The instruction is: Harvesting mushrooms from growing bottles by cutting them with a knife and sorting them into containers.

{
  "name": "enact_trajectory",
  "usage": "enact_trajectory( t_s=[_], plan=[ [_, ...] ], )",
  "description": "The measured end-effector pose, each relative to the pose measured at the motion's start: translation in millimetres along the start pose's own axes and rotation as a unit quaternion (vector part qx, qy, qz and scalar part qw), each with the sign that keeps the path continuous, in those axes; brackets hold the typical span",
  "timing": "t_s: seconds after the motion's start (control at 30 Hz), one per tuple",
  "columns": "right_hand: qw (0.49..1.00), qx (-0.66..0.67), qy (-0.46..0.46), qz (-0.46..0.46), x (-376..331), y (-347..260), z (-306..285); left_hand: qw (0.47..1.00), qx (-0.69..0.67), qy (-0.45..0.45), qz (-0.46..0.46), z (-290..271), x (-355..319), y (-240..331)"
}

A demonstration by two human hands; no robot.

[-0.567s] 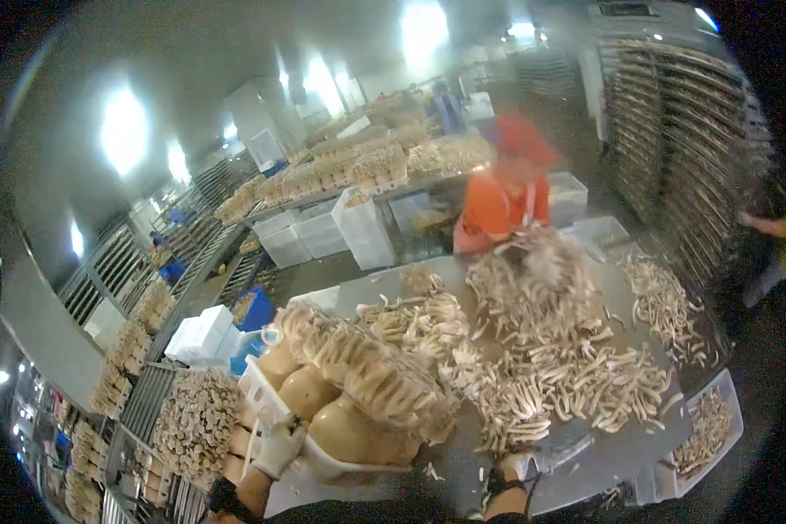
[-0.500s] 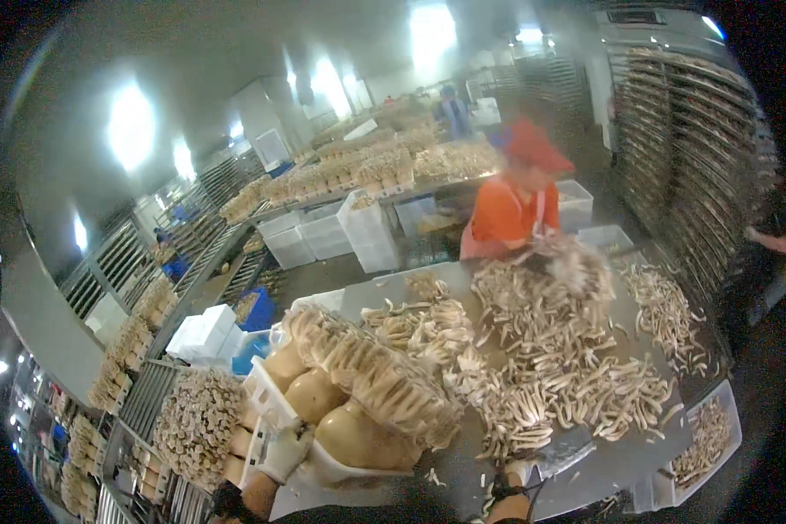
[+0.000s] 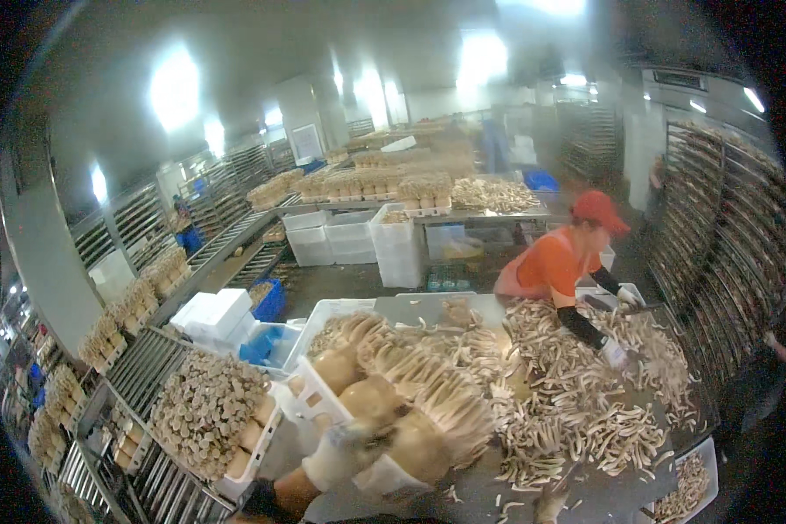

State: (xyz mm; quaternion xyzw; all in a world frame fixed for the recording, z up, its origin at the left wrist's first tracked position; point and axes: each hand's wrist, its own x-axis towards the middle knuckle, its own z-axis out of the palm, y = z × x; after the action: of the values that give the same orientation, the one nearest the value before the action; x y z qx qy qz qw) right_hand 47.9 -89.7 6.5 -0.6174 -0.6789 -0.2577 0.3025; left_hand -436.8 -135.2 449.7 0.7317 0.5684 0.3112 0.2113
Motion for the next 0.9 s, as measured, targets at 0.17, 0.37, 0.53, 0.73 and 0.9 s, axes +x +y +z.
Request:
enact_trajectory(
  t_s=[0.17, 0.37, 0.53, 0.73, 0.9],
  plan=[
    [0.698, 0.565, -0.086, 0.431, 46, -60, -34, 0.804, -0.255, -0.271, 0.464, -19, -6, 114],
    [0.770, 0.526, -0.165, 0.322, 201, -184, -112, 0.626, -0.296, -0.333, 0.640, -19, -44, 186],
    [0.800, 0.525, -0.155, 0.244, 274, -230, -183, 0.633, -0.264, -0.302, 0.662, -32, -75, 187],
    [0.832, 0.476, -0.143, 0.246, 286, -221, -232, 0.606, -0.262, -0.287, 0.694, -57, -79, 172],
    [0.842, 0.447, -0.126, 0.275, 258, -213, -283, 0.562, -0.231, -0.278, 0.744, -72, -99, 188]
  ],
)
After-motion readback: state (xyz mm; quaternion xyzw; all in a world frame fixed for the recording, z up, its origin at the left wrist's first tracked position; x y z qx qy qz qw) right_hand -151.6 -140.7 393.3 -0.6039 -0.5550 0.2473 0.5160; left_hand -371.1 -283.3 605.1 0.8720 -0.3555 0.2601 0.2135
